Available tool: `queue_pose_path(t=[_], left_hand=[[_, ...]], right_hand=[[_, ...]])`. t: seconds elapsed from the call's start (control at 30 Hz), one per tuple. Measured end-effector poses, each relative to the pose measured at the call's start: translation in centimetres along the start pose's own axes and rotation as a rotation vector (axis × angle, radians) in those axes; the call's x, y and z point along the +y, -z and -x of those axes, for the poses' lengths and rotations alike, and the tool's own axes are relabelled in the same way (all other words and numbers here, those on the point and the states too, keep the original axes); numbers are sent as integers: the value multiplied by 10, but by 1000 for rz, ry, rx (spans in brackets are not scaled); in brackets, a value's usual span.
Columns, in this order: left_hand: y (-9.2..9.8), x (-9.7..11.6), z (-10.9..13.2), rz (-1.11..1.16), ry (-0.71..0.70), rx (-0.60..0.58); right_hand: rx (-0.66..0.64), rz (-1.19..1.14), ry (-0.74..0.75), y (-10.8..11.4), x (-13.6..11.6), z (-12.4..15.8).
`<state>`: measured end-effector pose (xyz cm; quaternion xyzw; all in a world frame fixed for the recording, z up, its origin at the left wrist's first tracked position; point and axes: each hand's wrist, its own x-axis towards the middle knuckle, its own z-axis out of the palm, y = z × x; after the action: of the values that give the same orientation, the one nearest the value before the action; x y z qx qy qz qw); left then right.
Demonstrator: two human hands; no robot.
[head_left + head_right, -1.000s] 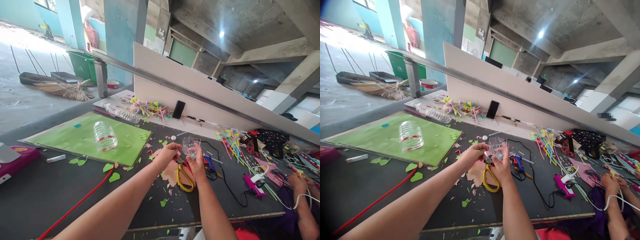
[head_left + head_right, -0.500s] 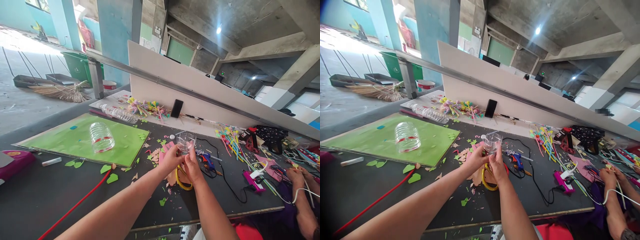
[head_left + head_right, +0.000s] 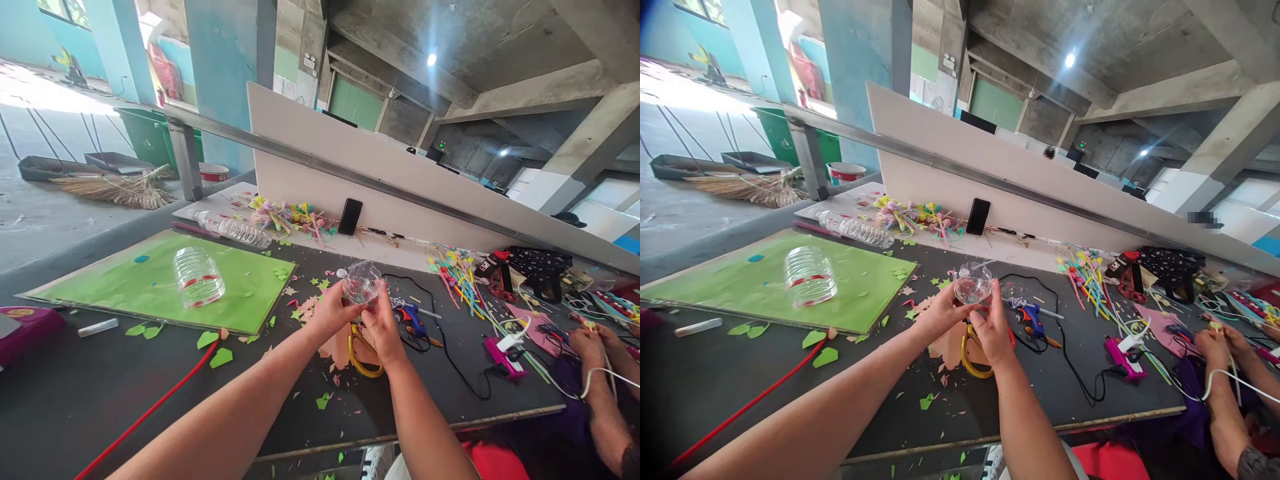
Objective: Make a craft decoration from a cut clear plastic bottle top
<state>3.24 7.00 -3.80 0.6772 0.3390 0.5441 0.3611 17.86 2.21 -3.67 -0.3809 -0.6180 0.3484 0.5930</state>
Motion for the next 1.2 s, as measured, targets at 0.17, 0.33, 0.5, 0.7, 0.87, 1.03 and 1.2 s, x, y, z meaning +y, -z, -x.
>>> queue_pose_path(t=[0.17,0.33,0.5,0.7,0.87,1.03,1.2], left_hand=[[8,7,-1,-304,-162,59],[11,10,-2,-411,-279,7],[12,9,-1,-423,-331,-26],[14,7,-2,-426,-375,-60],[15,5,-1,-448,-390,-77],[16,3,-2,-504,-400,-106],[18,3,-2,-563,-427,-98]], right_hand=[[339,2,-57,10,-4,-3],[316,-13,-88,11,-9,-3],[269,-54,-138,9,-7,-5],[246,-91,-182,11,-4,-6],[267,-110,-193,13,-2,-6],[243,-125,-209,13,-4,-8],[194,-105,-230,16,-6,-8]])
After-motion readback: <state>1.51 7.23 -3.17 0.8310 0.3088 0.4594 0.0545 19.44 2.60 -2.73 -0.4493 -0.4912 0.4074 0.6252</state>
